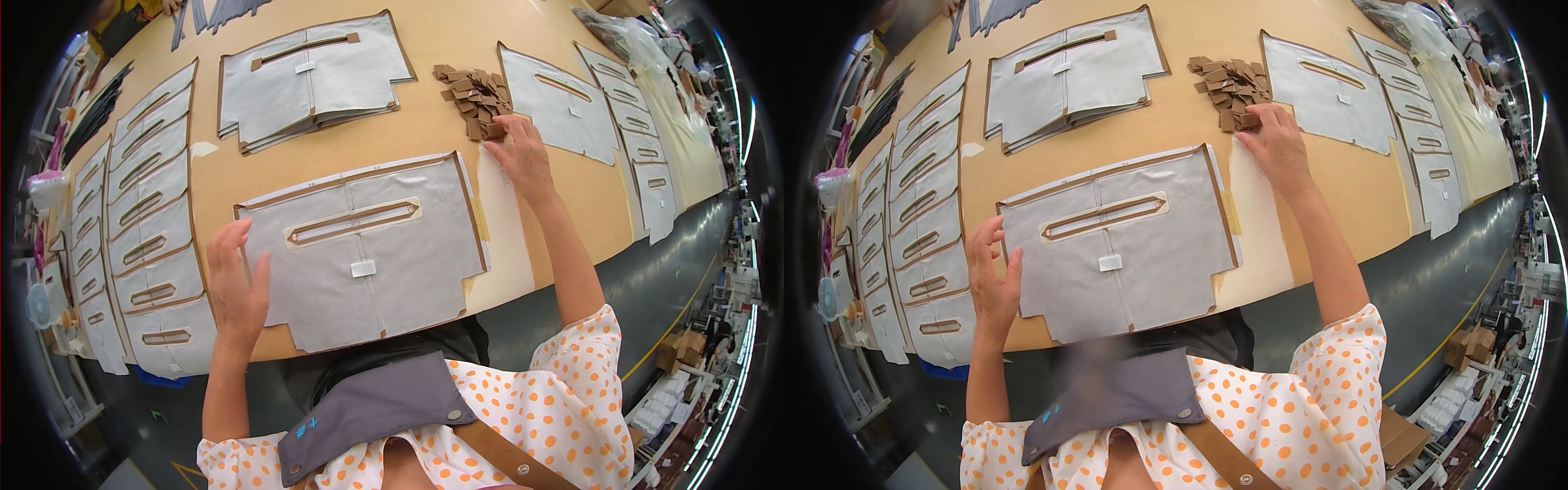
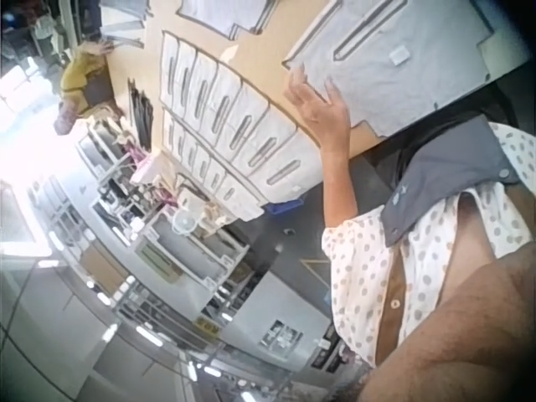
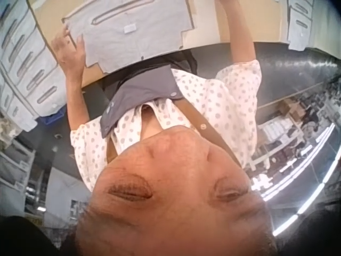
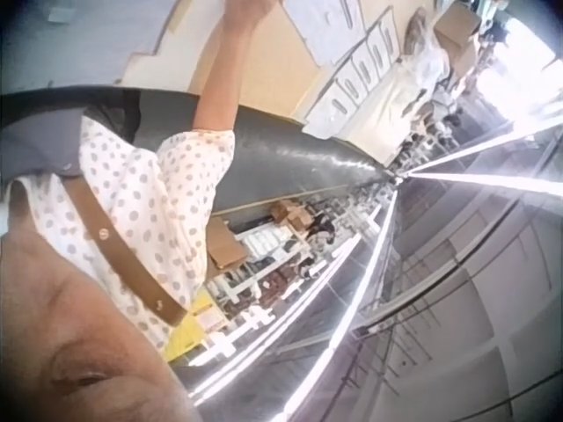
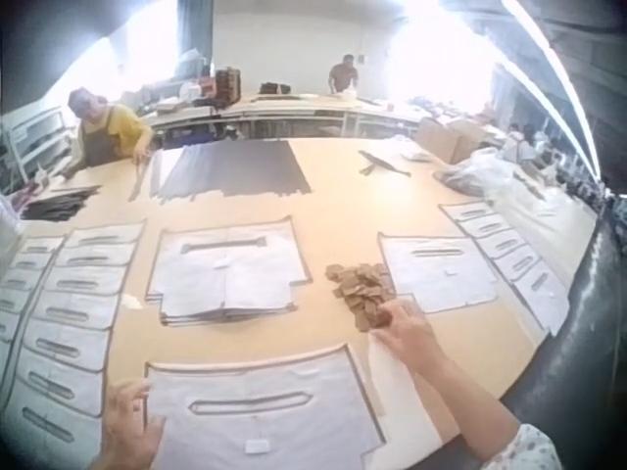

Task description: The recorder is applying small leather strips/tabs to larger white leather pattern pieces on a workbench.

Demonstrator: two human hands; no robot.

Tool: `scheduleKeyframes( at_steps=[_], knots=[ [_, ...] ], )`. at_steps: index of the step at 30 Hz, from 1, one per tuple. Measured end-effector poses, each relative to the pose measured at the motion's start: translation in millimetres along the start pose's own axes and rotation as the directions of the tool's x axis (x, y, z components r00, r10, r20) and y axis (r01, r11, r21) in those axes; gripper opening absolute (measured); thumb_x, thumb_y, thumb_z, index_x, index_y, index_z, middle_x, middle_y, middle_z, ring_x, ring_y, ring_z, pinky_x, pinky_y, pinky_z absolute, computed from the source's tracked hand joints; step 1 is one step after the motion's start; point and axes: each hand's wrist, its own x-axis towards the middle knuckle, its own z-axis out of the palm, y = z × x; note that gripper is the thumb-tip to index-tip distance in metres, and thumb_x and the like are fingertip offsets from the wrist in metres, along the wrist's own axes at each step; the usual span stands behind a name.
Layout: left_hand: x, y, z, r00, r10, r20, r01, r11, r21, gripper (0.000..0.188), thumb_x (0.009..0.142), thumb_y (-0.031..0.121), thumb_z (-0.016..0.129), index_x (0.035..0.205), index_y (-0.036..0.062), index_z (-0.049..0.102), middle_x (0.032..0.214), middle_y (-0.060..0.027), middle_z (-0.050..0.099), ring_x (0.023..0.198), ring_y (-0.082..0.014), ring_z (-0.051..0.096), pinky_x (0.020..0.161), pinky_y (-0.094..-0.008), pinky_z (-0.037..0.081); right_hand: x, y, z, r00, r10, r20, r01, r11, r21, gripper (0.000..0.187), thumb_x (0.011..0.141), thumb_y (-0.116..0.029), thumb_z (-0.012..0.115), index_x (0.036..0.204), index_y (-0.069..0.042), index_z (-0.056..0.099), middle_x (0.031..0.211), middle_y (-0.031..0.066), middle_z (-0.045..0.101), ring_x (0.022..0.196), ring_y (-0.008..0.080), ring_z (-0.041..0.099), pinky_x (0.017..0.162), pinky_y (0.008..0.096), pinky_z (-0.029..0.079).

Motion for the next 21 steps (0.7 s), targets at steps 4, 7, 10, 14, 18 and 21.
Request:
scheduleKeyframes(
  at_steps=[4, 7, 10, 14, 18, 21],
  knots=[
    [5.8, 19.8, 5.8, 0.996, 0.092, 0.022, -0.093, 0.995, 0.042, 0.047, 0.088, 0.003, 0.069, 0.133, 0.0090, 0.057, 0.135, -0.0104, 0.054, 0.114, -0.0244, 0.058, 0.087, -0.0345, 0.049, 4.9, 9.6, 12.2, 0.998, -0.013, 0.063, 0.018, 0.997, -0.074, 0.034, 0.088, -0.016, 0.072, 0.119, -0.006, 0.063, 0.112, 0.0083, 0.064, 0.105, 0.0256, 0.062, 0.088, 0.0382, 0.054],
    [16.7, 39.0, 20.2, 0.991, 0.132, 0.009, -0.132, 0.991, -0.027, 0.042, 0.087, 0.004, 0.071, 0.128, 0.0083, 0.062, 0.134, -0.0106, 0.056, 0.115, -0.0254, 0.058, 0.088, -0.0345, 0.049, 8.5, 14.7, 15.6, 0.985, -0.166, 0.036, 0.170, 0.952, -0.255, 0.033, 0.085, -0.011, 0.072, 0.117, -0.006, 0.065, 0.104, 0.0049, 0.066, 0.096, 0.0241, 0.065, 0.081, 0.0358, 0.057],
    [31.9, 61.0, 40.0, 0.987, 0.154, 0.052, -0.145, 0.979, -0.141, 0.040, 0.087, 0.003, 0.071, 0.126, 0.0076, 0.064, 0.132, -0.0113, 0.057, 0.117, -0.0262, 0.057, 0.090, -0.0351, 0.050, 8.4, 26.9, 12.8, 0.961, -0.276, 0.027, 0.271, 0.915, -0.300, 0.035, 0.083, -0.008, 0.071, 0.117, -0.009, 0.066, 0.102, 0.0034, 0.068, 0.092, 0.0225, 0.067, 0.076, 0.0345, 0.058],
    [52.6, 87.8, 75.5, 0.975, 0.209, 0.076, -0.171, 0.924, -0.343, 0.040, 0.087, 0.003, 0.071, 0.126, 0.0080, 0.063, 0.129, -0.0113, 0.059, 0.115, -0.0237, 0.059, 0.094, -0.0324, 0.050, 9.8, 25.4, -6.7, 0.983, -0.185, -0.012, 0.180, 0.967, -0.179, 0.028, 0.087, -0.008, 0.069, 0.115, -0.006, 0.068, 0.101, 0.0047, 0.071, 0.090, 0.0203, 0.069, 0.074, 0.0329, 0.058],
    [82.9, 122.5, 116.6, 0.953, 0.083, 0.290, 0.123, 0.770, -0.626, 0.037, 0.091, 0.005, 0.069, 0.128, 0.0064, 0.062, 0.127, -0.0089, 0.059, 0.113, -0.0204, 0.060, 0.096, -0.0305, 0.049, 5.3, 21.0, -30.4, 0.884, 0.439, 0.160, -0.466, 0.796, 0.387, 0.018, 0.096, -0.012, 0.064, 0.111, -0.003, 0.069, 0.096, 0.0015, 0.072, 0.085, 0.0106, 0.068, 0.070, 0.0274, 0.056],
    [102.7, 150.2, 149.0, 0.871, 0.005, 0.492, 0.454, 0.374, -0.809, 0.034, 0.098, 0.015, 0.065, 0.130, 0.0054, 0.060, 0.125, -0.0070, 0.059, 0.110, -0.0180, 0.060, 0.098, -0.0322, 0.049, 3.0, 18.0, -49.7, 0.826, 0.491, 0.276, -0.502, 0.418, 0.757, 0.018, 0.100, -0.015, 0.060, 0.110, -0.003, 0.069, 0.095, -0.0004, 0.071, 0.083, 0.0063, 0.065, 0.070, 0.0235, 0.053]
  ],
)
